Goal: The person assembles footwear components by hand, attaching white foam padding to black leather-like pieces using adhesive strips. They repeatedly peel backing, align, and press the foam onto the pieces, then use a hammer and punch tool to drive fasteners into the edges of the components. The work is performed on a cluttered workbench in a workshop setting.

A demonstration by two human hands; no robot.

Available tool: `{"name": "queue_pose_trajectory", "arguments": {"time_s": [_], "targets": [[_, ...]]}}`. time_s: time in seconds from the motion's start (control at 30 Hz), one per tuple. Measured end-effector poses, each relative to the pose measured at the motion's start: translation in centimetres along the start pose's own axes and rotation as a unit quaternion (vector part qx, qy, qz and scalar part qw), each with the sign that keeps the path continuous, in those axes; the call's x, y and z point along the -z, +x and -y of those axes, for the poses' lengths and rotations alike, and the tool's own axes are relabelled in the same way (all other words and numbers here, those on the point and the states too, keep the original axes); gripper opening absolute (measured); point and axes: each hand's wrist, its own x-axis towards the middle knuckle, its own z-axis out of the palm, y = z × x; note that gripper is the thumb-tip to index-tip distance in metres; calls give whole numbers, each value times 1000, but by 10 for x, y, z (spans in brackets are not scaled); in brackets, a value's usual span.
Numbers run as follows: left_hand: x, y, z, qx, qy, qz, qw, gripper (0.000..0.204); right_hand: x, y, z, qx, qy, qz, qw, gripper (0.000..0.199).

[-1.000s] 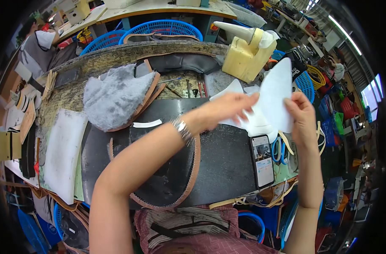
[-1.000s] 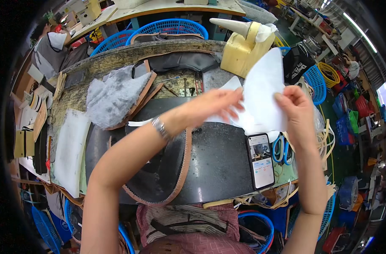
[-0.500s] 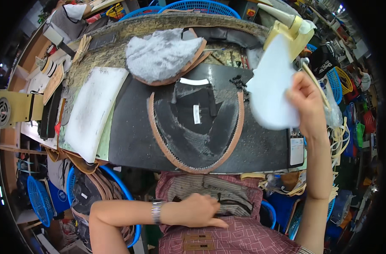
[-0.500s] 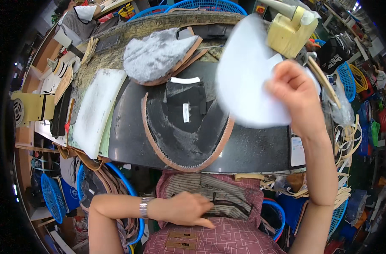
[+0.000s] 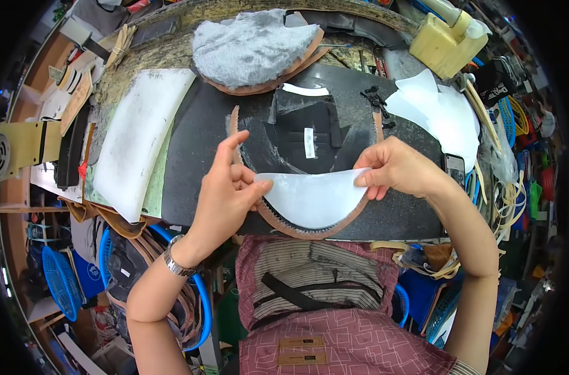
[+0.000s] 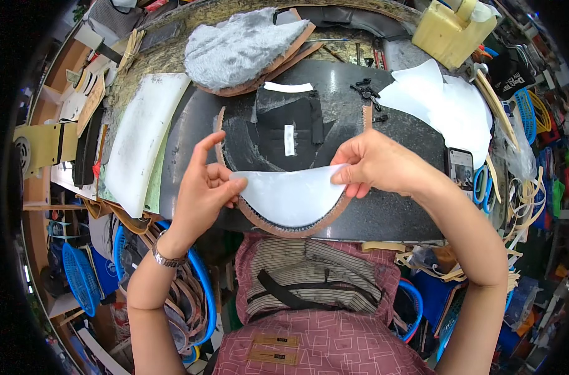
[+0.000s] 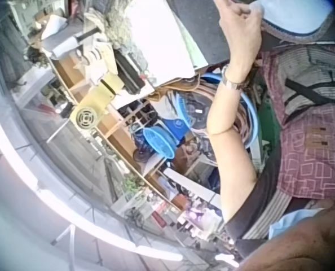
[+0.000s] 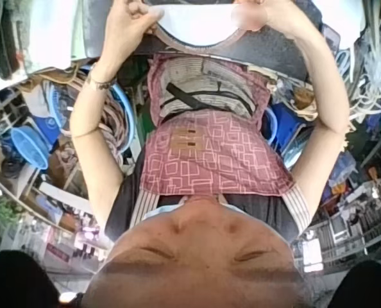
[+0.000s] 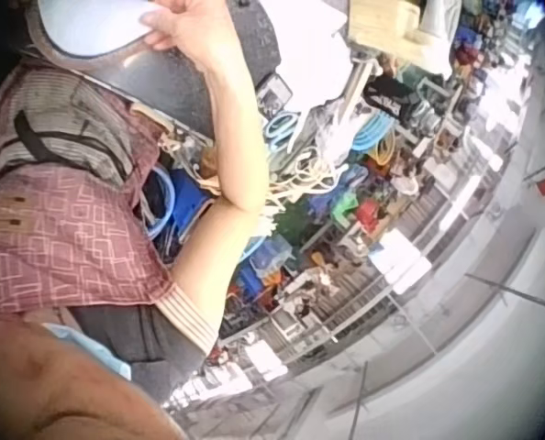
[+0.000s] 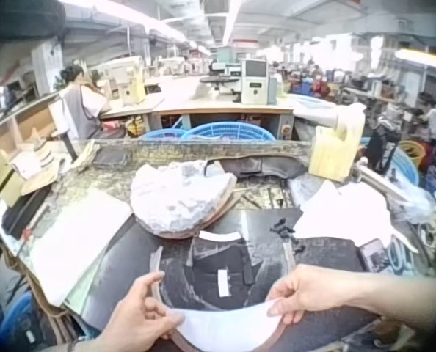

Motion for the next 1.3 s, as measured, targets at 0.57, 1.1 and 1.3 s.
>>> {"name": "queue_pose_trajectory", "arguments": {"time_s": [0.57,1.1,1.3], "targets": [[4,55,-8,-250,331,-116,903,55,12,33,14,141,-361,-290,875,34],[-30,-13,-33,-253,23,-46,966,29,-45,-16,-1,161,526,-80,831,13],[-38,-26,-38,-452,172,-19,875,40,-65,-21,-8,335,135,-343,867,20]]}}
